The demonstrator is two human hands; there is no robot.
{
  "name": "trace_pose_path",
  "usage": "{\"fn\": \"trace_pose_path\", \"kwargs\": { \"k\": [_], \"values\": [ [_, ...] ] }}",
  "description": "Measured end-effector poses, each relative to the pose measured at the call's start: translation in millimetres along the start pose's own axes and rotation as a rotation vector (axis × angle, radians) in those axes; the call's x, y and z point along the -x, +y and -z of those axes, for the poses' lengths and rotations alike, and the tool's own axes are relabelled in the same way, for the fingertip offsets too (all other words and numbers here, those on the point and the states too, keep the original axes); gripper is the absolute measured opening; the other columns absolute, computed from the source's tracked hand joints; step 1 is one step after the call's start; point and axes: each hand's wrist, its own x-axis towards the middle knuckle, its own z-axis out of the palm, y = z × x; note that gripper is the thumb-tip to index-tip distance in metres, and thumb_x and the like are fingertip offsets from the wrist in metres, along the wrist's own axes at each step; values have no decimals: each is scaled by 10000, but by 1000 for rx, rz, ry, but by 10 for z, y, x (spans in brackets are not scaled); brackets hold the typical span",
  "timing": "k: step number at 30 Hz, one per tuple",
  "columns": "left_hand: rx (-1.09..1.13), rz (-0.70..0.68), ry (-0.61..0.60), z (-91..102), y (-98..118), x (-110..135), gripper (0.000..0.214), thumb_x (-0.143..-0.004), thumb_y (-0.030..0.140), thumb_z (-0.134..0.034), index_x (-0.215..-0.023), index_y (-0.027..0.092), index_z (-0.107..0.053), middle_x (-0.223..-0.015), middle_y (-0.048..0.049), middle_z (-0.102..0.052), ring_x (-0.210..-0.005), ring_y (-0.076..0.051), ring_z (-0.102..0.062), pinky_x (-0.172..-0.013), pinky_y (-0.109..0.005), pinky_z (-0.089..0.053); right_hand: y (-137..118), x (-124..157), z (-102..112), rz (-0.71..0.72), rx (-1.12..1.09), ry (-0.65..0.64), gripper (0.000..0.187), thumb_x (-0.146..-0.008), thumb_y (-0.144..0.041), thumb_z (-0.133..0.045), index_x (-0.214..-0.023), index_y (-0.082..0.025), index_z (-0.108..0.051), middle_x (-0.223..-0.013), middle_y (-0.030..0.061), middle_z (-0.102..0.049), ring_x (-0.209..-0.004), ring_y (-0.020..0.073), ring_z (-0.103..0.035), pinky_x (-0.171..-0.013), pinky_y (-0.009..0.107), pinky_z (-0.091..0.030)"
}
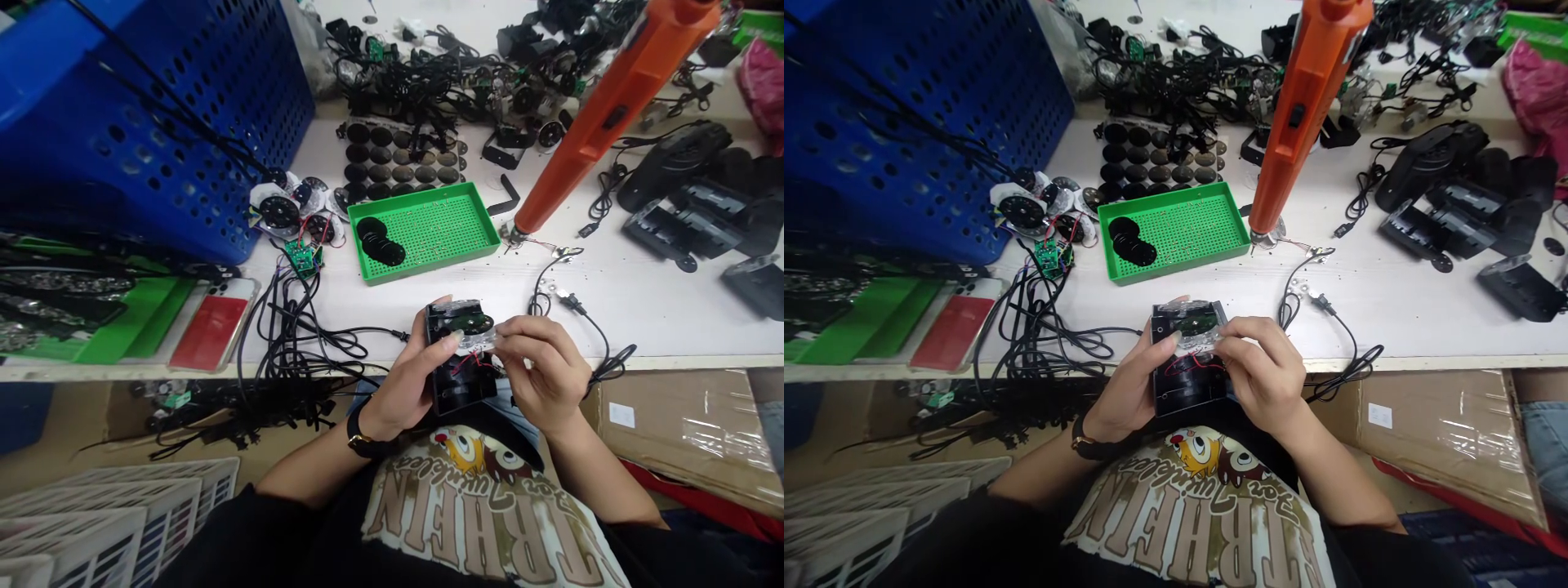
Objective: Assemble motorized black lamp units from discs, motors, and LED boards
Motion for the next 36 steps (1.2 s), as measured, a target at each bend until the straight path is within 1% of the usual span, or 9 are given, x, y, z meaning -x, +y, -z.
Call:
{"fn": "trace_pose_path", "kwargs": {
  "k": [2,4,8,13,16,23,28,32,36],
  "values": [
    [-14,-11,-11,-5,11,10,664,-831,355,-832,-1433,309,-556,-1285,-53,-690,-1108,-272,-689,-1011,-413,-511,5,9,2,21,-20,21,376,-878,9,-663,-1087,-302,-685,-979,39,-749,-873,215,-739,-714,389,-636],
    [-38,-26,-30,-14,26,20,669,-821,354,-841,-1425,312,-557,-1282,-51,-689,-1135,-281,-681,-1027,-417,-504,11,21,2,50,-52,34,381,-870,19,-658,-1095,-288,-692,-967,43,-755,-883,222,-743,-725,406,-647],
    [-78,-68,-56,-27,45,29,675,-825,363,-838,-1430,313,-542,-1282,-41,-683,-1201,-284,-655,-1080,-420,-472,24,36,-6,90,-80,24,350,-873,4,-674,-1088,-271,-699,-976,52,-771,-919,242,-754,-752,442,-663],
    [-122,-82,-81,-15,41,10,678,-864,413,-802,-1459,306,-494,-1327,-42,-666,-1266,-292,-624,-1125,-444,-434,39,43,-34,125,-98,34,296,-875,9,-669,-1058,-223,-699,-1011,70,-795,-951,244,-752,-734,425,-656],
    [-112,-69,-87,-3,34,-2,672,-875,421,-795,-1456,310,-475,-1317,-41,-675,-1267,-293,-633,-1119,-448,-439,43,55,-47,113,-116,25,302,-867,16,-672,-1053,-220,-701,-1015,74,-799,-955,248,-751,-745,431,-650],
    [-79,-77,-88,2,36,-23,644,-865,422,-809,-1420,314,-499,-1327,-35,-680,-1274,-290,-641,-1105,-433,-448,25,58,-67,80,-114,27,345,-834,43,-689,-1036,-236,-696,-998,69,-793,-916,242,-742,-746,417,-629],
    [-68,-73,-89,9,40,-33,638,-871,409,-806,-1425,317,-504,-1313,-34,-693,-1235,-284,-667,-1070,-420,-471,17,47,-78,68,-121,32,342,-829,46,-689,-1022,-237,-691,-992,68,-789,-892,236,-741,-743,415,-620],
    [-51,-58,-67,9,41,-38,628,-871,403,-801,-1423,305,-516,-1337,-38,-691,-1214,-279,-680,-1051,-408,-491,1,27,-84,53,-127,24,324,-837,46,-679,-998,-236,-684,-997,64,-786,-896,228,-738,-755,415,-613],
    [-34,-44,-43,14,26,-62,630,-874,423,-791,-1428,269,-534,-1267,-60,-725,-1133,-281,-714,-989,-405,-533,-19,12,-89,15,-143,3,281,-841,29,-704,-978,-216,-678,-994,75,-773,-901,224,-728,-761,411,-601]
  ]
}}
